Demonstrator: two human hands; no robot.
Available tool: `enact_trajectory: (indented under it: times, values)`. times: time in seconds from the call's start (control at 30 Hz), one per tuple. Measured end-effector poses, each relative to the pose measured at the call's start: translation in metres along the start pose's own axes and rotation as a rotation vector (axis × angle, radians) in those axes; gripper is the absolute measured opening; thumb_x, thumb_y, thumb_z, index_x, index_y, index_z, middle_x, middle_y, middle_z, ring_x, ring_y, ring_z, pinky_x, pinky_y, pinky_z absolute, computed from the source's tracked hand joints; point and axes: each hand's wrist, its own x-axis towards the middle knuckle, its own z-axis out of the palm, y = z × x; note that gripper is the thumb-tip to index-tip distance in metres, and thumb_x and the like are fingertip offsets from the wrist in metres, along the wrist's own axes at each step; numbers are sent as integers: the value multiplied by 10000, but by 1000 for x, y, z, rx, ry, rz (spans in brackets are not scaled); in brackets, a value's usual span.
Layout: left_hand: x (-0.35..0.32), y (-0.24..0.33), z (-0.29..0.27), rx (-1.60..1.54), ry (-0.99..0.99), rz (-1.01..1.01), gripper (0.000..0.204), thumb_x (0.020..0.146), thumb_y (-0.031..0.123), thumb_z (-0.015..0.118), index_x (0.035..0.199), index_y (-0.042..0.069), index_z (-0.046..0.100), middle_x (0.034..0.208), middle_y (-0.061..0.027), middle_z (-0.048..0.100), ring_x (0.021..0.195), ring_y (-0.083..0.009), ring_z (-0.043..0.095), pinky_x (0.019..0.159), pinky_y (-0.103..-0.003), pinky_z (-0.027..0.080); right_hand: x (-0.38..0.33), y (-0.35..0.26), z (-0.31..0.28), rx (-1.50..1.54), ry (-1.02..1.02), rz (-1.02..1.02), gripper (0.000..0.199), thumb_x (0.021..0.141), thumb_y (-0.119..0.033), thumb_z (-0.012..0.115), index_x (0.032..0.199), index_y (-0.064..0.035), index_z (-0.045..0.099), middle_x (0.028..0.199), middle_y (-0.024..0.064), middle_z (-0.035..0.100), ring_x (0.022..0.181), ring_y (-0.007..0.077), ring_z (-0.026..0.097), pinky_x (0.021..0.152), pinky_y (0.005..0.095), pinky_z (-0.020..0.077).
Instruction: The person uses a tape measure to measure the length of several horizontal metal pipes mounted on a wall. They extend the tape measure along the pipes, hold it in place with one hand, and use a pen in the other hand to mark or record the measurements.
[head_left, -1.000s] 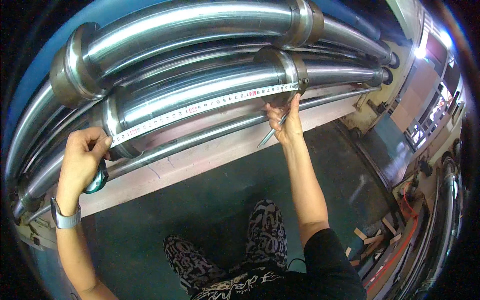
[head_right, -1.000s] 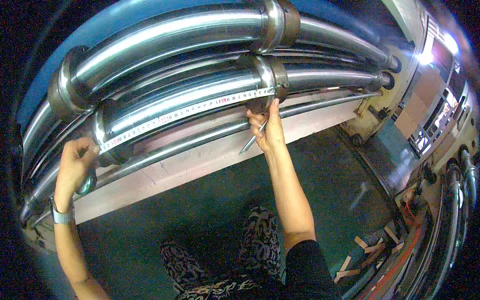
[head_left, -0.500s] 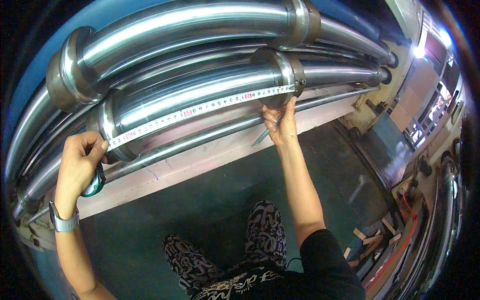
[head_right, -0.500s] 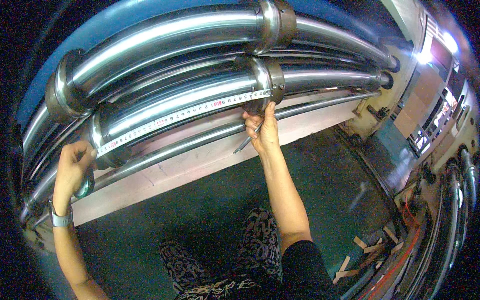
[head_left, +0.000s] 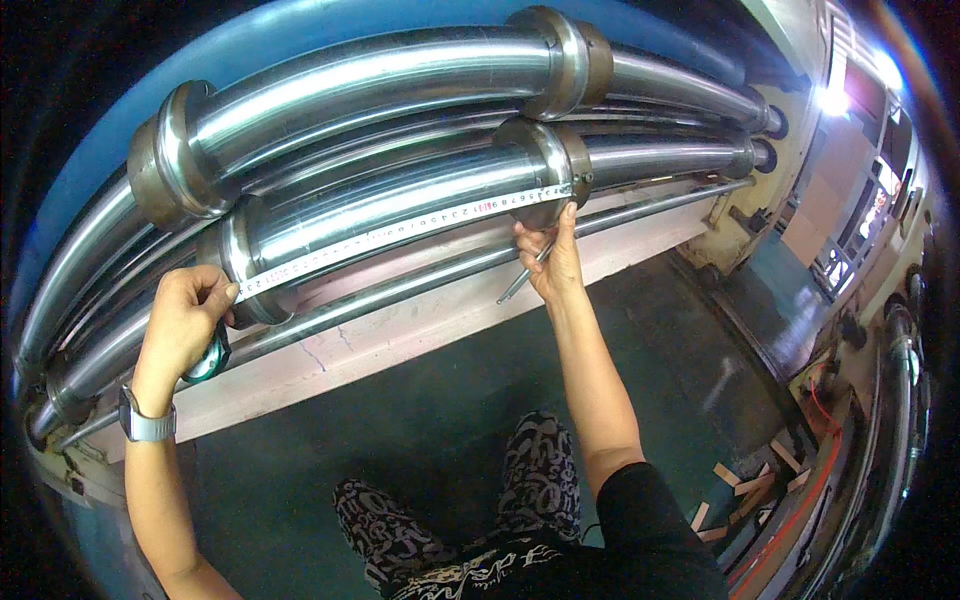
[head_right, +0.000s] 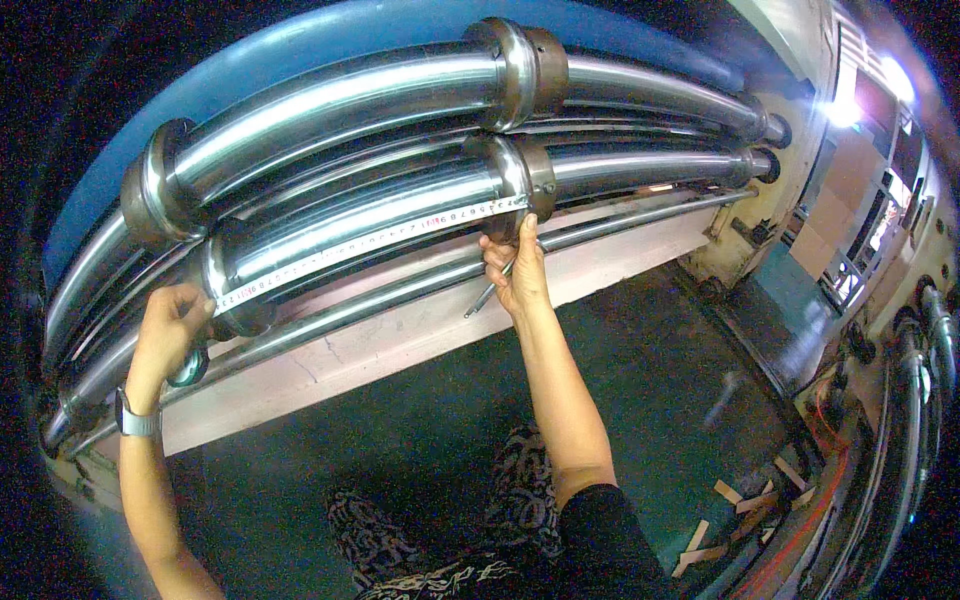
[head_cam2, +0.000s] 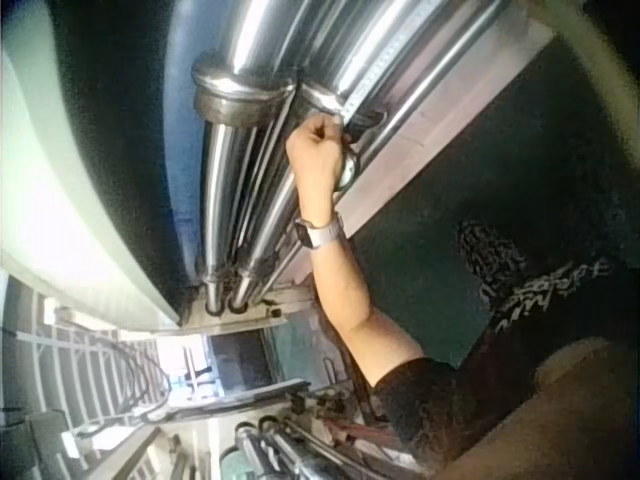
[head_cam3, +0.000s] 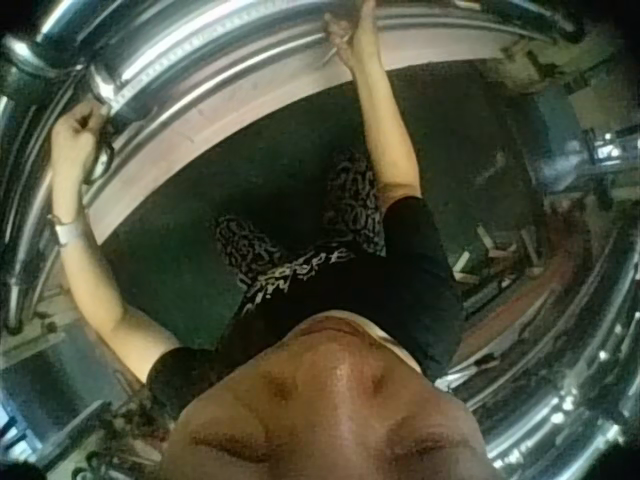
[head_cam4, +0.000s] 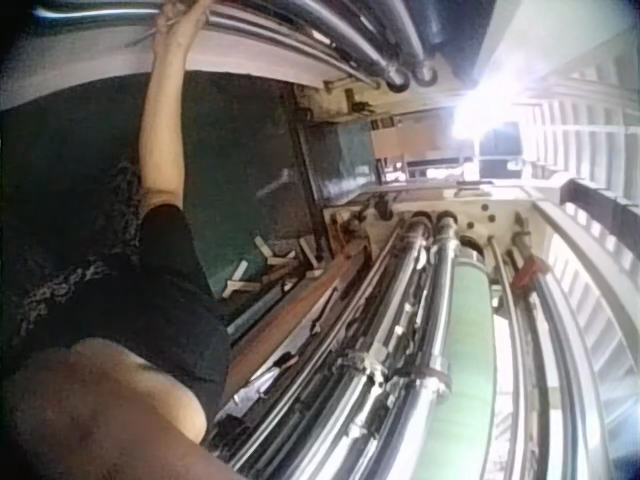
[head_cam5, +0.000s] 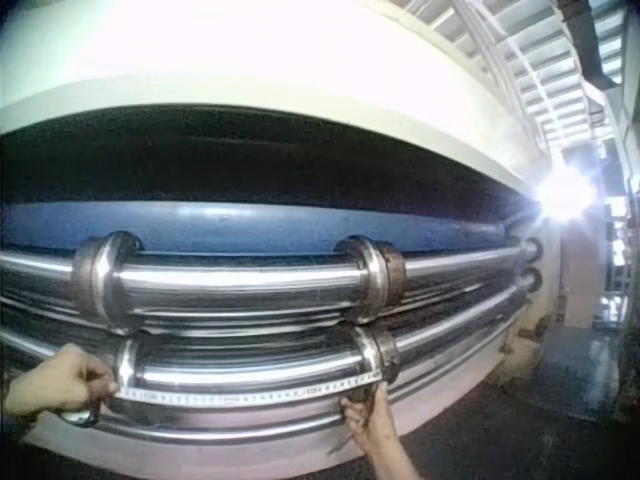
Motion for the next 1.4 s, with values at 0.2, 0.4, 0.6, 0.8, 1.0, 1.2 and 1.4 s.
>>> enact_trajectory:
  times: [0.2, 0.4, 0.6, 0.8, 1.0, 1.2, 1.4]
  values:
    - [1, -2, 2, -4, -1, 16, 201, 786, 75, 536, 614, -29, 523, 496, -59, 505, 462, -106, 461, 447, -260, 332, 1, 2, -5, 32, -41, -28, 576, 753, -593, 460, 951, -51, 456, 710, 118, 550, 437, 58, 359, 301, 146, 225]
    - [0, -1, 3, -21, 11, -1, 208, 787, 77, 535, 609, -31, 524, 499, -60, 514, 456, -108, 459, 443, -261, 331, 5, 5, -10, 49, -70, -28, 595, 750, -604, 448, 943, -42, 470, 712, 115, 560, 438, 54, 360, 305, 143, 227]
    - [1, -4, 2, 22, 21, 51, 210, 787, 80, 533, 609, -30, 525, 498, -58, 514, 459, -107, 458, 446, -261, 331, -11, -11, -2, -157, 48, -29, 524, 781, -563, 456, 903, -55, 494, 637, 64, 523, 432, 36, 355, 306, 147, 214]
    - [0, -9, 3, -6, 6, 12, 209, 789, 81, 531, 611, -28, 525, 498, -57, 512, 464, -108, 464, 449, -261, 334, -31, -46, 3, -641, 243, -551, 194, 822, -225, 567, 813, -66, 456, 550, -39, 398, 389, 26, 299, 334, 174, 213]
    - [-1, 1, 1, -6, -7, -6, 216, 786, 95, 536, 605, -21, 519, 509, -55, 506, 482, -109, 466, 464, -263, 351, -11, -58, 25, -797, 113, -628, 123, 837, -174, 538, 826, -61, 490, 569, -50, 408, 456, 15, 339, 383, 165, 265]
    - [-2, -9, -1, 160, 25, 85, 205, 765, 132, 528, 619, -10, 548, 528, -103, 531, 507, -184, 521, 508, -321, 394, 1, -48, 13, -859, 166, -732, 102, 838, -176, 532, 828, -79, 501, 567, -44, 411, 457, 27, 356, 381, 177, 283]
    - [1, -35, 1, 183, 120, 257, 214, 761, 174, 539, 631, 5, 559, 546, -116, 548, 505, -207, 525, 506, -341, 393, -8, -48, 26, -663, 223, -582, 90, 849, -191, 520, 841, -103, 507, 579, -59, 388, 464, 12, 325, 378, 158, 245]
